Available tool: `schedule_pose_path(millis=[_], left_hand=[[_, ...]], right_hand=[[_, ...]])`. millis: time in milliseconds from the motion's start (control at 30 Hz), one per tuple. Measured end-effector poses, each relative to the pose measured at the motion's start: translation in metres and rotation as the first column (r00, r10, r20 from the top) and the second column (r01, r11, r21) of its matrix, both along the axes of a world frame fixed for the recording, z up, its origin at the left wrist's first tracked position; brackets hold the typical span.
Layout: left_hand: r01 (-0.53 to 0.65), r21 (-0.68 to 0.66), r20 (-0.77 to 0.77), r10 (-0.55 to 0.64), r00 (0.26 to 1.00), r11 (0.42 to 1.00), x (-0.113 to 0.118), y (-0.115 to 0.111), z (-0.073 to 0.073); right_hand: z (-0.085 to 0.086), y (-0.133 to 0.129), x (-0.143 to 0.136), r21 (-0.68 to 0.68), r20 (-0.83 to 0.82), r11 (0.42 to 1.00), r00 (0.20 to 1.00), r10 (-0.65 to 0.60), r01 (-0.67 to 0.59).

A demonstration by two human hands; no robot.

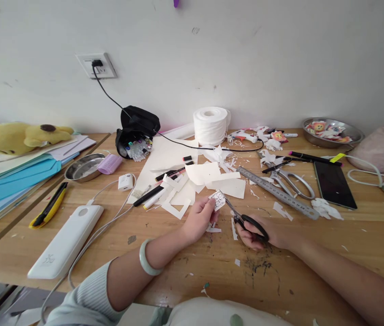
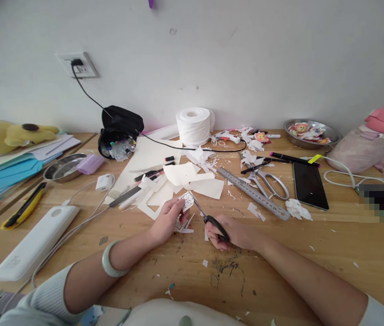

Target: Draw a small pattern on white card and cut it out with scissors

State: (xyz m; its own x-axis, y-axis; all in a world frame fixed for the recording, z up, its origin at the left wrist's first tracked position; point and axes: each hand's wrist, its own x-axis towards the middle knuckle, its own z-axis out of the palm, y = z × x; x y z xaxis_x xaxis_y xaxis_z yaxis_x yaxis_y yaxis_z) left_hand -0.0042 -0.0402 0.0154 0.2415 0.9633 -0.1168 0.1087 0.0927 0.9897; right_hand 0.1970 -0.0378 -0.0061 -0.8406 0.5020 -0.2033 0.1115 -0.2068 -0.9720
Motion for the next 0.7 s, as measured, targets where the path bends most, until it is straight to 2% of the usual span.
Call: schedule_pose_path(millis=[233, 567, 700], left_hand=[[0.005, 0.000, -0.017, -0.005, 1.000, 1.000, -0.0001, -0.0005, 0.0013], [0.019, 0.004, -0.052, -0.019, 0.998, 1.000, 0.0002, -0.0006, 0.0027], [0.021, 0.004, -0.050, -0.021, 0.999, 1.000, 0.0002, -0.0008, 0.0016]], right_hand=[[-0.0020, -0.0002, -0.0008, -0.022, -0.032, 1.000, 0.999, 0.004, -0.004], [0.0056, -0.0010, -0.0057, -0.093, -0.022, 0.995, 0.999, -0.023, 0.020], [0.0014, -0.0004, -0.0044, -0.089, -0.027, 0.996, 0.999, -0.021, 0.018]])
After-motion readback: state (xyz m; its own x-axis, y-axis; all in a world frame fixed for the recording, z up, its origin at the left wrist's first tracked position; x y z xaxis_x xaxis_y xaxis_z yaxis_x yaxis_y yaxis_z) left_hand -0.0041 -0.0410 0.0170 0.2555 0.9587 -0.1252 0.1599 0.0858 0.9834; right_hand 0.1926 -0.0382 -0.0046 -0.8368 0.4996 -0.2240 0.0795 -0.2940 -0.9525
